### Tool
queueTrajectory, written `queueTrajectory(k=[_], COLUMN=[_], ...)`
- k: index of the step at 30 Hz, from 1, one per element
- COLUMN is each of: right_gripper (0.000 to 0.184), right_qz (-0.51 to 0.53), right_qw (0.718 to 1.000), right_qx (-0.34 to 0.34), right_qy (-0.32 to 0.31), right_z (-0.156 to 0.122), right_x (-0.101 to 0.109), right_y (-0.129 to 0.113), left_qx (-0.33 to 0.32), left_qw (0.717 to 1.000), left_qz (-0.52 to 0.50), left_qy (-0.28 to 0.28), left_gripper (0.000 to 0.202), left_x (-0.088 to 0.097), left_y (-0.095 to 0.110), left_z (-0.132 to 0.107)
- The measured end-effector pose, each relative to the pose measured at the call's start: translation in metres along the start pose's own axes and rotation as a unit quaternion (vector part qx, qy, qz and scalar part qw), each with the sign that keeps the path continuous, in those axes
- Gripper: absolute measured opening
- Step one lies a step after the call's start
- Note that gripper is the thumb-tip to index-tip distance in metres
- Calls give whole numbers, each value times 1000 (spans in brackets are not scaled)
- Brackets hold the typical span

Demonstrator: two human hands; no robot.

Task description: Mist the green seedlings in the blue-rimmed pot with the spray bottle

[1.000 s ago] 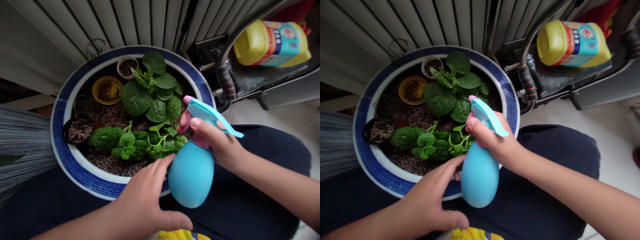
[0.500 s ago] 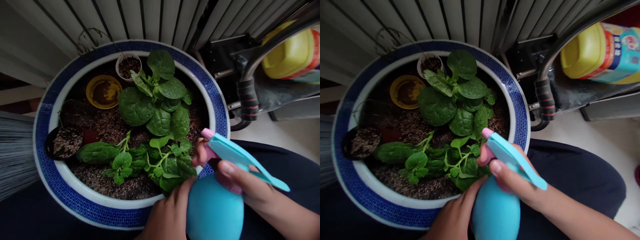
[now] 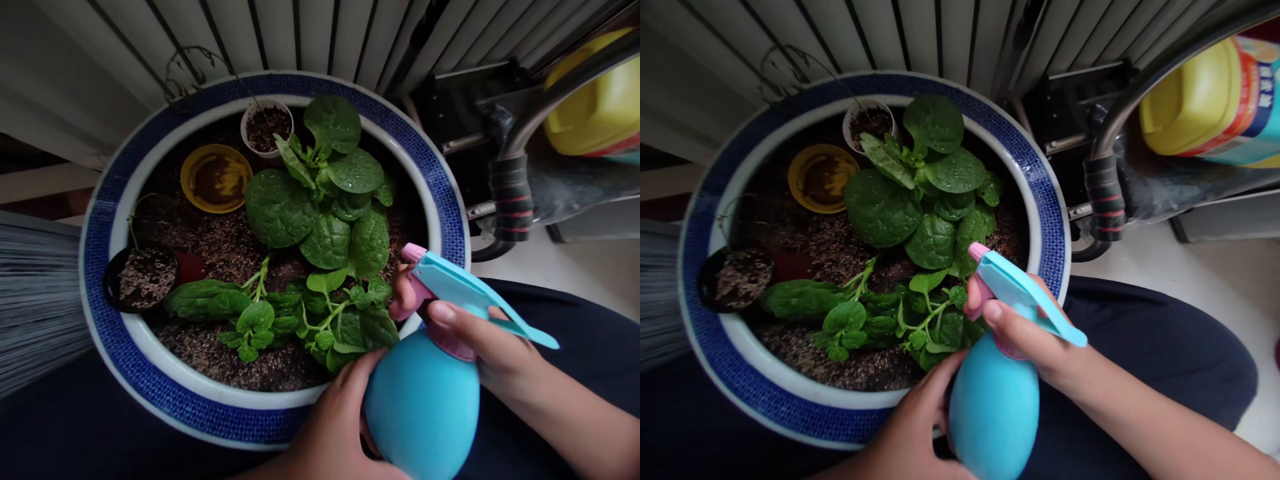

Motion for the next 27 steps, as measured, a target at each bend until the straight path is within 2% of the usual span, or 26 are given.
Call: queueTrajectory(k=[2, 4, 8, 9, 11, 13, 17, 19, 23, 27], right_gripper=[48, 48, 54, 56, 57, 51, 37, 38, 50, 46], right_qz=[57, 72, 38, 40, 60, 84, 122, 127, 96, 97], right_qw=[998, 997, 995, 994, 995, 996, 991, 990, 995, 995], right_qx=[-12, -11, 18, 20, 23, 22, 10, 4, -15, -1], right_qy=[25, 18, -89, -99, -79, -27, 59, 60, 7, 30], right_z=[2, 3, 4, 4, 4, 6, 8, 8, 8, 10], right_x=[2, 2, -3, -4, -2, 1, 6, 6, 1, 4], right_y=[3, 3, -1, -2, -3, -3, -1, -1, -1, -4], left_qx=[-2, -2, -11, -14, -17, -13, 14, 17, 10, 2], left_qw=[1000, 1000, 1000, 999, 999, 998, 1000, 1000, 1000, 998], left_qz=[-7, -6, 19, 29, 49, 55, -10, -26, -27, -64], left_qy=[4, 6, 13, 14, 12, 11, 0, -5, -6, -20], left_gripper=[113, 115, 113, 111, 107, 107, 110, 111, 111, 107], left_x=[1, 0, 1, 2, 5, 9, 14, 13, 11, 11], left_y=[0, -1, 2, 4, 7, 10, 8, 5, 2, 1], left_z=[0, 1, -2, -4, -7, -9, -10, -9, -7, -7])
Point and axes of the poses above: each hand's wrist, its own z-axis towards the middle knuckle, its own x-axis out of the back of the hand, y = z × x, the point moved 6 cm from there along z, towards the middle knuckle, and after that the axes turned 14 degrees about x, right-handed, at the moved point
